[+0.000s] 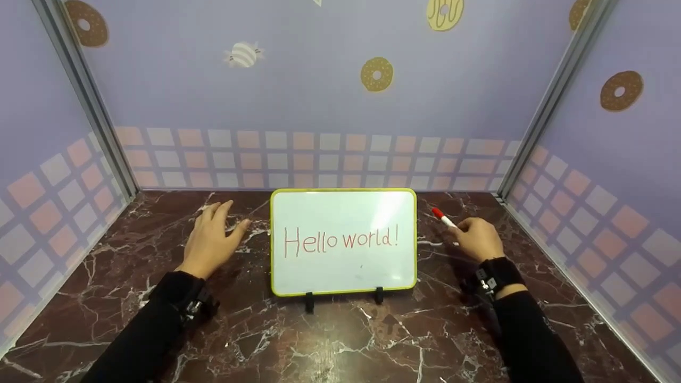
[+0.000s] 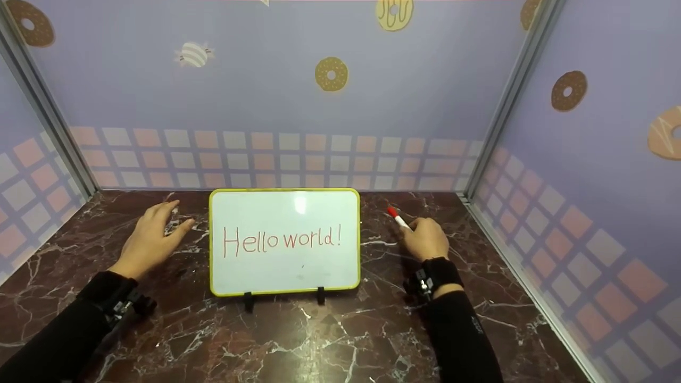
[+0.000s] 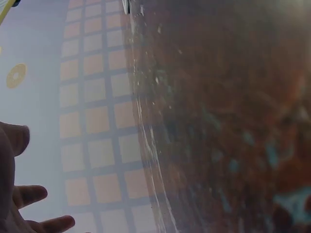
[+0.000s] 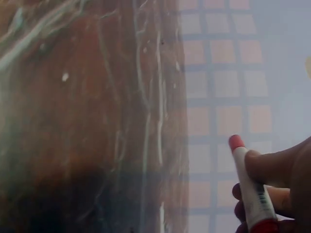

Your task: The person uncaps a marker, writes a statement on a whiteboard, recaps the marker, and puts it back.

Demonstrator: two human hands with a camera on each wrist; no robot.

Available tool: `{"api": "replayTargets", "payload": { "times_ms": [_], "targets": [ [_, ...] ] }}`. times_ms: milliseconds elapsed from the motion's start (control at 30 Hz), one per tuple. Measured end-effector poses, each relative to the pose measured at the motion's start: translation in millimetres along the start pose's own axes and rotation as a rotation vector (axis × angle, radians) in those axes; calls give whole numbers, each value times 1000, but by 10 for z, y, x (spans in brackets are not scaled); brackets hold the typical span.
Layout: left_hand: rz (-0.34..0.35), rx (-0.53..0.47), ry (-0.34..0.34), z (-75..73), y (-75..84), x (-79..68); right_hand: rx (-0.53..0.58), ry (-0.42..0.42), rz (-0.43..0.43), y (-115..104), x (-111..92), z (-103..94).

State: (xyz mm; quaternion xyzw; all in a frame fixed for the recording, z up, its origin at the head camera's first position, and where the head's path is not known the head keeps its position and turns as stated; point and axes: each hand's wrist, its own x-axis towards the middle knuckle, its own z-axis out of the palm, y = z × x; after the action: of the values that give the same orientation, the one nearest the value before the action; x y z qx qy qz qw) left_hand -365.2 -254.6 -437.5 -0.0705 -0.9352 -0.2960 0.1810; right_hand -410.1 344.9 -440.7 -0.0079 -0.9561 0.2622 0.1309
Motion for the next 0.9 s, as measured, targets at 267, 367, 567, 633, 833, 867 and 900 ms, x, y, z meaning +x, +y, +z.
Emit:
{"api": "replayTargets", "payload": {
  "times_ms": [267, 367, 567, 633, 833, 867, 900],
  "targets": [
    [-29, 25, -32, 6, -53, -11, -44, -52, 7, 93, 1, 74],
    [-28, 29, -48, 6, -50, -10, -56, -69, 14, 128, 4, 112],
    [-44, 54, -85, 3, -52, -19, -85, -131, 27, 187, 19, 167],
    [-49, 60, -96, 5, -56, -10, -96, -149, 31, 197, 28, 165],
    [-50, 63, -120, 11, -66, 13, -101, -173, 41, 214, 35, 159],
    [-47, 64, -122, 9, -65, 6, -100, -174, 40, 215, 32, 160],
    [-43, 66, -126, 6, -67, 0, -100, -177, 38, 213, 29, 161]
  ]
}}
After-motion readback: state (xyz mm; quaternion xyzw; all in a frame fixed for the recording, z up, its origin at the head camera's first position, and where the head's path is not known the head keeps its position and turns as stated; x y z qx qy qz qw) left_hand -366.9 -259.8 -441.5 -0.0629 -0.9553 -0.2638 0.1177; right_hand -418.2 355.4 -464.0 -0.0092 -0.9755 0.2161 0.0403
